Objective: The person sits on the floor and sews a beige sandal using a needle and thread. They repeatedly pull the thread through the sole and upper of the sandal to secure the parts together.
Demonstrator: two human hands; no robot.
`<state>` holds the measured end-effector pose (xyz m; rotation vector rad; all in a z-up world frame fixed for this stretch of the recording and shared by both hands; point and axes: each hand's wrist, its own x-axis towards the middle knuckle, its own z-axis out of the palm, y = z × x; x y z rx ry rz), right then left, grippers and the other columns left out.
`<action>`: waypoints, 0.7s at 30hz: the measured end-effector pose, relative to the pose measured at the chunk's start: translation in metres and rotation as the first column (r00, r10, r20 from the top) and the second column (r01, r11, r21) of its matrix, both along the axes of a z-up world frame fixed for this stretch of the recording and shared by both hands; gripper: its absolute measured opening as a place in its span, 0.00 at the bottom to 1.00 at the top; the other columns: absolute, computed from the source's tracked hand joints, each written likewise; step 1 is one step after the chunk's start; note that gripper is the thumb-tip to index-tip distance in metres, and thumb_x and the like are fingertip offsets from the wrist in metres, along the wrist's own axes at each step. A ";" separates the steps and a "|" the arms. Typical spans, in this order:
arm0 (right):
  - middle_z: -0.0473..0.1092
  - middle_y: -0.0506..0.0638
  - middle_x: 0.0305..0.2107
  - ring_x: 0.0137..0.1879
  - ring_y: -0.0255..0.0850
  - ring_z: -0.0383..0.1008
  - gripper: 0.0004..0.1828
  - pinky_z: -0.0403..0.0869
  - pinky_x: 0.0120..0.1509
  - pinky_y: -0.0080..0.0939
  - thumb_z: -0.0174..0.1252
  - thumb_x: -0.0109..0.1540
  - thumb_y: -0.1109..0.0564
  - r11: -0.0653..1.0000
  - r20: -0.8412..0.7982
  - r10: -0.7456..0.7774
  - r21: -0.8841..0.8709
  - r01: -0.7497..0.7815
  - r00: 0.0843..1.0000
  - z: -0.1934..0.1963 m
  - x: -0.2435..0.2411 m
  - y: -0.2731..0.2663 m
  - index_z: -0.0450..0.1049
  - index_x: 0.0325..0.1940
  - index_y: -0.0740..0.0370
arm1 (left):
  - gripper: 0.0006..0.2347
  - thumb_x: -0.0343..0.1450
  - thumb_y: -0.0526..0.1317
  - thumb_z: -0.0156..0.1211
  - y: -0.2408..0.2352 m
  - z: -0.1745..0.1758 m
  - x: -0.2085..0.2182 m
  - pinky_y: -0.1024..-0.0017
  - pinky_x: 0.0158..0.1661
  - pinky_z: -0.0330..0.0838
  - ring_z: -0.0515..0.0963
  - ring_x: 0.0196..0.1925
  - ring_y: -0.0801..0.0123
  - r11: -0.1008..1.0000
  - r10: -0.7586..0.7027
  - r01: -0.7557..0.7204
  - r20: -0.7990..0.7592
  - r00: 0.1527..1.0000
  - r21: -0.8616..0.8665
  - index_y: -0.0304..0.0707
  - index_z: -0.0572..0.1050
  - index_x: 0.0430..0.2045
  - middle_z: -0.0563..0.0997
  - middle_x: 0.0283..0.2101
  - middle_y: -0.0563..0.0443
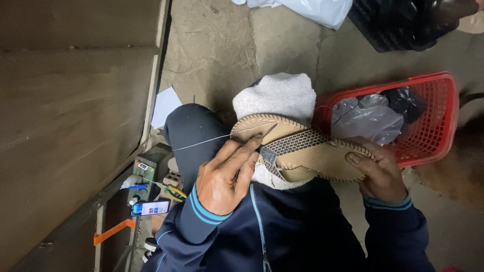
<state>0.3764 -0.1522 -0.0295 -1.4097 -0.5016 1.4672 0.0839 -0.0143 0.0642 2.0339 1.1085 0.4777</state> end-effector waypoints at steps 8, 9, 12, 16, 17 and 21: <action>0.75 0.62 0.50 0.54 0.55 0.77 0.30 0.74 0.57 0.52 0.55 0.56 0.52 0.998 0.195 0.006 0.056 -0.017 0.981 -0.011 -0.009 -0.018 0.71 0.59 0.71 | 0.11 0.76 0.37 0.56 0.006 -0.002 0.004 0.66 0.28 0.77 0.81 0.29 0.57 0.998 0.042 -0.042 0.002 0.999 0.049 0.45 0.80 0.51 0.78 0.35 0.53; 0.75 0.59 0.48 0.53 0.54 0.77 0.27 0.73 0.57 0.51 0.55 0.57 0.51 0.997 0.381 0.032 0.048 -0.054 0.924 -0.021 -0.014 -0.027 0.72 0.57 0.69 | 0.10 0.74 0.38 0.57 0.008 -0.001 0.005 0.62 0.23 0.76 0.82 0.23 0.48 0.995 0.083 -0.085 0.032 0.996 0.050 0.47 0.84 0.45 0.81 0.31 0.51; 0.74 0.52 0.45 0.50 0.50 0.76 0.20 0.71 0.55 0.49 0.56 0.60 0.49 0.989 0.829 0.090 -0.011 -0.144 0.552 -0.092 -0.038 -0.069 0.73 0.52 0.62 | 0.10 0.74 0.36 0.58 0.007 -0.007 0.004 0.65 0.24 0.76 0.82 0.24 0.49 0.994 0.099 -0.102 0.076 0.992 0.029 0.46 0.84 0.45 0.81 0.31 0.49; 0.73 0.43 0.39 0.45 0.46 0.75 0.11 0.69 0.52 0.46 0.57 0.64 0.47 0.973 0.973 0.104 -0.142 -0.180 -0.208 -0.172 -0.061 -0.114 0.74 0.45 0.53 | 0.09 0.74 0.36 0.58 0.006 -0.010 0.006 0.65 0.24 0.76 0.82 0.23 0.50 0.992 0.112 -0.117 0.109 0.988 0.037 0.44 0.84 0.44 0.81 0.30 0.48; 0.73 0.40 0.38 0.44 0.44 0.75 0.09 0.68 0.51 0.46 0.57 0.65 0.47 0.970 0.914 0.093 -0.173 -0.173 -0.395 -0.183 -0.064 -0.118 0.75 0.43 0.50 | 0.09 0.74 0.36 0.59 0.006 -0.010 0.006 0.63 0.24 0.76 0.82 0.24 0.49 0.993 0.110 -0.115 0.112 0.988 0.039 0.44 0.84 0.44 0.81 0.31 0.48; 0.74 0.27 0.56 0.55 0.31 0.75 0.15 0.66 0.48 0.40 0.65 0.67 0.53 0.961 0.815 -0.152 -0.010 -0.276 -0.559 -0.124 -0.070 -0.074 0.82 0.59 0.47 | 0.09 0.73 0.36 0.60 0.004 -0.014 0.002 0.65 0.25 0.77 0.83 0.24 0.50 0.993 0.105 -0.112 0.135 0.985 0.046 0.45 0.84 0.44 0.81 0.30 0.49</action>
